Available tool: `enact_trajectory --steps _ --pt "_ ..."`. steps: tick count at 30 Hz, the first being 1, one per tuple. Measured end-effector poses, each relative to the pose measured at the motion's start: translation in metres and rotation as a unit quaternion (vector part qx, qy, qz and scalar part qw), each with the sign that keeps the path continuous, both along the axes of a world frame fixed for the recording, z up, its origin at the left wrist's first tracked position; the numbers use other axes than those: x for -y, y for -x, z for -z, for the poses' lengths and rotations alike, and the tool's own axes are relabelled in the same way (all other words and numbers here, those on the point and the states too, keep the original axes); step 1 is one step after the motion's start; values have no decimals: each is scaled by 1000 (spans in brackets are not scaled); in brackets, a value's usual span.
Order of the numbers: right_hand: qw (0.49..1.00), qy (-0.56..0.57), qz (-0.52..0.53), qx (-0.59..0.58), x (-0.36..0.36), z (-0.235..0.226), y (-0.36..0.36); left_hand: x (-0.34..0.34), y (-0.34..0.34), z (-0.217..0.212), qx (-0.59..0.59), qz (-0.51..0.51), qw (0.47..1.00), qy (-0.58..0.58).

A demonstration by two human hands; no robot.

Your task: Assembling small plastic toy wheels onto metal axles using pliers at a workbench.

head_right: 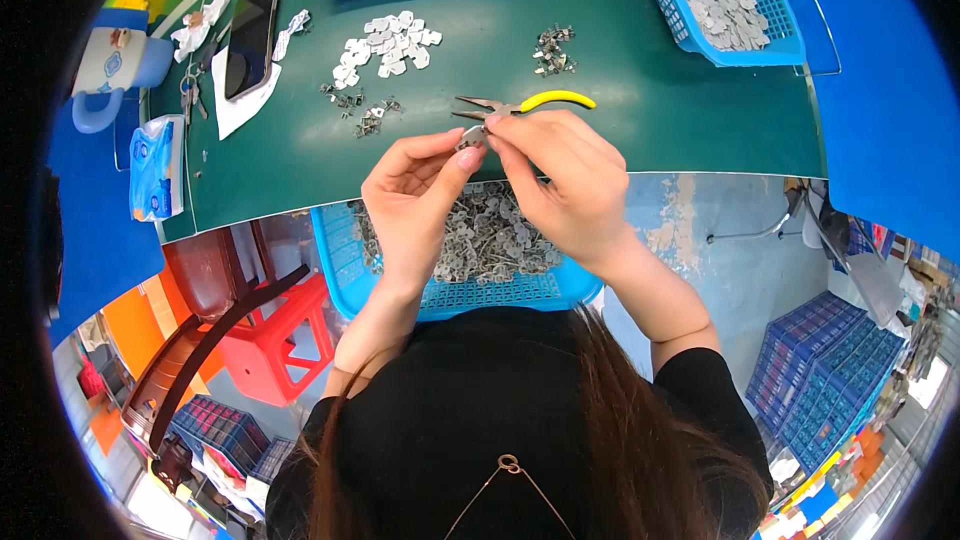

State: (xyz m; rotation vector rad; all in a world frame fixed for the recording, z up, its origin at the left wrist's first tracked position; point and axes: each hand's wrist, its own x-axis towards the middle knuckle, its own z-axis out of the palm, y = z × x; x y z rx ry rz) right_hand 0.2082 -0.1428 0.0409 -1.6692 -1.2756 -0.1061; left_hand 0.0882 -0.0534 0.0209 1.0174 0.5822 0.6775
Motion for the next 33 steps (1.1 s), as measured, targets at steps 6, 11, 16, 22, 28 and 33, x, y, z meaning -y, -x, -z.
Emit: enact_trajectory --steps 6,11,16,22,28,33 --pt "999 -33 7 -11 3 1 0 1 0 -2 7 -16 1000 5" --pt "998 -27 -27 56 2 0 1 5 1 -5 3 -7 1000 -16" --pt "997 -22 -25 73 0 1 1 5 0 0 12 -8 1000 -27" --pt "999 -17 -34 37 0 6 3 3 1 -4 18 -14 1000 -22" --pt "998 -32 -46 -8 -2 12 9 -1 4 5 20 -4 1000 17" --pt "997 -19 -67 -44 1 12 7 -1 6 11 50 -11 998 37"
